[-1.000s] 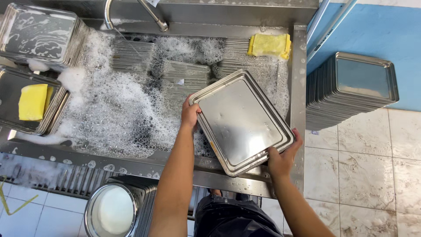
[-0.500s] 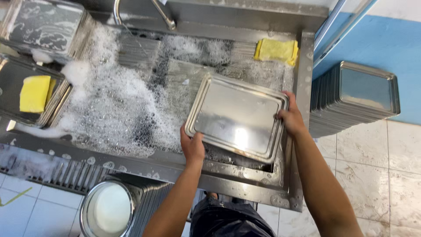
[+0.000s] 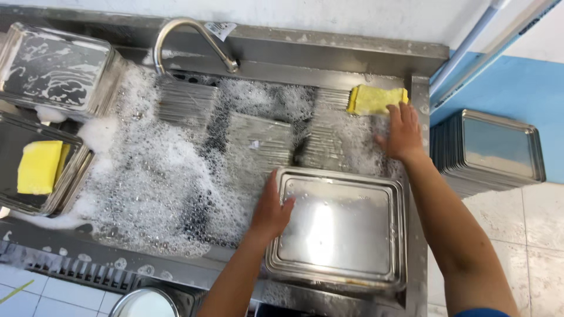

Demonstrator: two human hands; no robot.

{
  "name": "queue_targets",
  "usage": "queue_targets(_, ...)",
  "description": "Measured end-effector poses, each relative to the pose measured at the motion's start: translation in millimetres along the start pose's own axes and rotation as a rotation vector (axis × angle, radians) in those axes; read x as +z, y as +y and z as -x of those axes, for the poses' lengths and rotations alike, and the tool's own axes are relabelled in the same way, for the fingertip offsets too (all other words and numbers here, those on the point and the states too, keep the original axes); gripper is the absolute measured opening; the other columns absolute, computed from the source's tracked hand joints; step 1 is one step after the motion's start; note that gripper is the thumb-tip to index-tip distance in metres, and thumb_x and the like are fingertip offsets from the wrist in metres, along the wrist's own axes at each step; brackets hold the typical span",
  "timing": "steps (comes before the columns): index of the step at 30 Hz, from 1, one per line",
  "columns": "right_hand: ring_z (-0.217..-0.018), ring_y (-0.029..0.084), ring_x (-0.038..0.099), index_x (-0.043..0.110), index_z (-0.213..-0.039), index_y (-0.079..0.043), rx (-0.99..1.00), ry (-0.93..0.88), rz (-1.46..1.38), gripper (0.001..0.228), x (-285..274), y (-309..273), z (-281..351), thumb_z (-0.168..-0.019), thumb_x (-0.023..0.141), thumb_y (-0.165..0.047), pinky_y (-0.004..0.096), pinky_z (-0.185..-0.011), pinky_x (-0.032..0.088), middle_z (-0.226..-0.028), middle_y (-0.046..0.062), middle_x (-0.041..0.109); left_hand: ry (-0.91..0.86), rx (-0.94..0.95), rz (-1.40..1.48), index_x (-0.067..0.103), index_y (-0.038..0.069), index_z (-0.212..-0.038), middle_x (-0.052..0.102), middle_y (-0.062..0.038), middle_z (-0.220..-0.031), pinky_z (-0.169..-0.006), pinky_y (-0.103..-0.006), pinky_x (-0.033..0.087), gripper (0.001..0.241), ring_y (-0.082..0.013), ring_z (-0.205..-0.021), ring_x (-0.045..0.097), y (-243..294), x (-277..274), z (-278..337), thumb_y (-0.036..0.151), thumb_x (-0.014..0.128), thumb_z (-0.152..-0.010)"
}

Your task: The person washes multiple stainless steel trays in a large industrial sink using a yellow sponge and soapy water. They scrub the trays, rinse them under running water, and stack the cleaned trays on the sink's edge.

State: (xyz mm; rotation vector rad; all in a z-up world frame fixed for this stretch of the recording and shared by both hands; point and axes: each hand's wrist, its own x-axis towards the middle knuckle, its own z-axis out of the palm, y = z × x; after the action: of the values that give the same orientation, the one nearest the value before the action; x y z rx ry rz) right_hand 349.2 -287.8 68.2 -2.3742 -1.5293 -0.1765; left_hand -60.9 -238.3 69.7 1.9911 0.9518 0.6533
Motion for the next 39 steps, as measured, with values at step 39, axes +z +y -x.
queue_targets(39,-0.123,0.041,0.054,0.051,-0.135,-0.024,-1.108,-0.91,0.115,0.059,116.8,-626.2,363.9,-0.082,0.074,-0.013,0.049,-0.101,0.048,-0.139,0.017,0.042,0.274,-0.927,-0.366,0.053,0.003,-0.138,0.047,-0.032,-0.147,-0.116,-0.0503,0.037,0.052,-0.0463,-0.139,0.044,-301.9,-132.5,419.4,0.016,0.063,-0.089)
